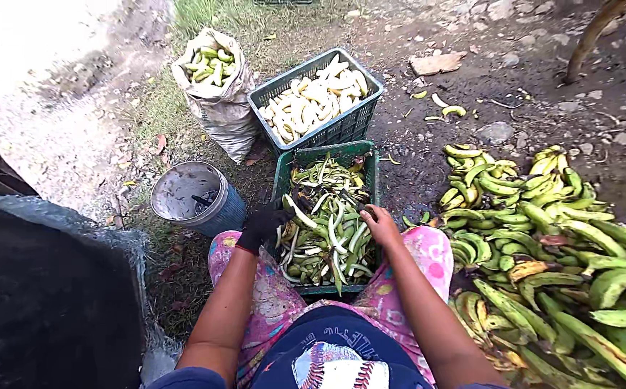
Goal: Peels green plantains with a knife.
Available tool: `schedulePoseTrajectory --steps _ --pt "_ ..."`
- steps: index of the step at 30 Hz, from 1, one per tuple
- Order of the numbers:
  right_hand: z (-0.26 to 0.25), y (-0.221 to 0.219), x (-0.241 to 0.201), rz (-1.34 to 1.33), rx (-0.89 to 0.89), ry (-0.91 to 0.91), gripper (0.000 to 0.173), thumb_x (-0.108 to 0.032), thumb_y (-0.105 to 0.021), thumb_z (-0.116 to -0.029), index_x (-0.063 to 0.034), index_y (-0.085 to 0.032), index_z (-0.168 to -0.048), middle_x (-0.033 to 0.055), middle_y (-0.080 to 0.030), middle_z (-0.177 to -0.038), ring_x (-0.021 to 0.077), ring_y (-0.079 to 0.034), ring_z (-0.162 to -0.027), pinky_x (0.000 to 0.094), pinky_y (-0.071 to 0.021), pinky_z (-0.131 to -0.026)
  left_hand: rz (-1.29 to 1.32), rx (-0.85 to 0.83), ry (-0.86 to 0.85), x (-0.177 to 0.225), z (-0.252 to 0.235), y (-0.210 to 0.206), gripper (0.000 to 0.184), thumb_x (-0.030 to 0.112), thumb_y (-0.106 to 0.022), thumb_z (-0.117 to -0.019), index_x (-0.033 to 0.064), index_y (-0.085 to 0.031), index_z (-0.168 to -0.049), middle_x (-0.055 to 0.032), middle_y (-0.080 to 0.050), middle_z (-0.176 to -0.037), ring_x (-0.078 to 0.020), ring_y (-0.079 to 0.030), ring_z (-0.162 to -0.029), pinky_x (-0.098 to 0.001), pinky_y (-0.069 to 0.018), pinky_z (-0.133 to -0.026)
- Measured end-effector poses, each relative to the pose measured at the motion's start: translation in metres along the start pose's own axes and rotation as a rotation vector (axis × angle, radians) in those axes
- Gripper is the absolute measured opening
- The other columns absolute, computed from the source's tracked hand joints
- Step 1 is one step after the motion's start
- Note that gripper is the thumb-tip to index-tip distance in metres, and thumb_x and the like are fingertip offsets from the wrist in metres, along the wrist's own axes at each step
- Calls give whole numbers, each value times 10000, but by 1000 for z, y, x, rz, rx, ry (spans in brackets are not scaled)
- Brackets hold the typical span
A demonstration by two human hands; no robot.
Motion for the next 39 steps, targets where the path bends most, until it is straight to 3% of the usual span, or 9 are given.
schedulePoseTrajectory --steps 6,9,12,19,23,27,33,36,39 --pt "3 5 -10 -45 48 61 575 -478 -617 -1007 -88 -584 -1428 204 -580 -1434 348 -554 -1335 570 -422 -1124 785 107 -398 51 3 2 489 571 -329 -1064 234 -583 -1312 -2 -673 -1089 -116 -658 -899 -308 -578 -740" --pt "5 3 -13 -35 50 120 553 -444 -604 -1021 -92 -566 -1446 212 -570 -1431 354 -547 -1331 564 -420 -1122 1109 44 -280 22 -20 -43 566 697 -343 -998 262 -595 -1257 -35 -687 -1067 -179 -679 -886 -381 -589 -706" --pt "7 4 -25 24 1 172 542 -433 -555 -1048 -119 -528 -1489 198 -559 -1459 362 -529 -1359 589 -398 -1134 1053 102 -25 -2 -27 -68 516 589 -323 -1050 180 -585 -1225 -62 -671 -1044 -191 -662 -902 -403 -576 -754" --pt "34 -19 -93 45 -36 418 511 -505 -543 -1023 -134 -650 -1358 146 -659 -1294 336 -603 -1232 634 -431 -1050 821 -28 77 -4 -8 -75 451 613 -403 -1012 223 -627 -1037 28 -587 -756 -82 -545 -586 -257 -472 -491" --pt "55 -31 -132 222 62 632 613 -676 -558 -938 -169 -739 -1230 112 -711 -1065 318 -658 -1045 590 -471 -963 565 149 34 -2 16 -50 413 524 -426 -1048 219 -626 -1241 -8 -660 -994 -116 -627 -817 -342 -554 -694" --pt "42 -24 -141 237 124 584 612 -663 -536 -960 -160 -727 -1251 161 -696 -1114 365 -648 -1072 620 -460 -959 293 169 -184 10 20 -54 389 219 -532 -1019 162 -529 -1404 -68 -629 -1222 -135 -621 -1018 -373 -544 -837" --pt "-15 6 -111 -60 212 151 537 -535 -514 -1040 -129 -660 -1360 225 -645 -1267 414 -584 -1221 681 -396 -1022 501 190 -150 7 23 -70 441 382 -353 -1103 194 -487 -1479 -60 -601 -1357 -152 -610 -1155 -417 -524 -979" --pt "-8 5 -114 -87 103 273 547 -536 -463 -1059 -109 -661 -1339 197 -656 -1276 390 -614 -1200 679 -449 -988 719 169 -171 -7 13 -55 377 423 -356 -1093 193 -601 -1264 3 -654 -1002 -88 -628 -816 -296 -563 -723" --pt "25 -22 -131 70 -70 637 560 -592 -513 -1001 -146 -706 -1281 121 -699 -1160 302 -656 -1104 593 -494 -983 708 164 -139 -9 9 -41 355 440 -401 -1070 199 -621 -1209 8 -668 -964 -95 -634 -803 -305 -559 -703"
Point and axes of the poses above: each hand's wrist, its own z-axis away from the middle knuckle, its own y-axis out of the back of the hand, x = y × z, the point moved 9 cm from there along -z, towards the middle knuckle
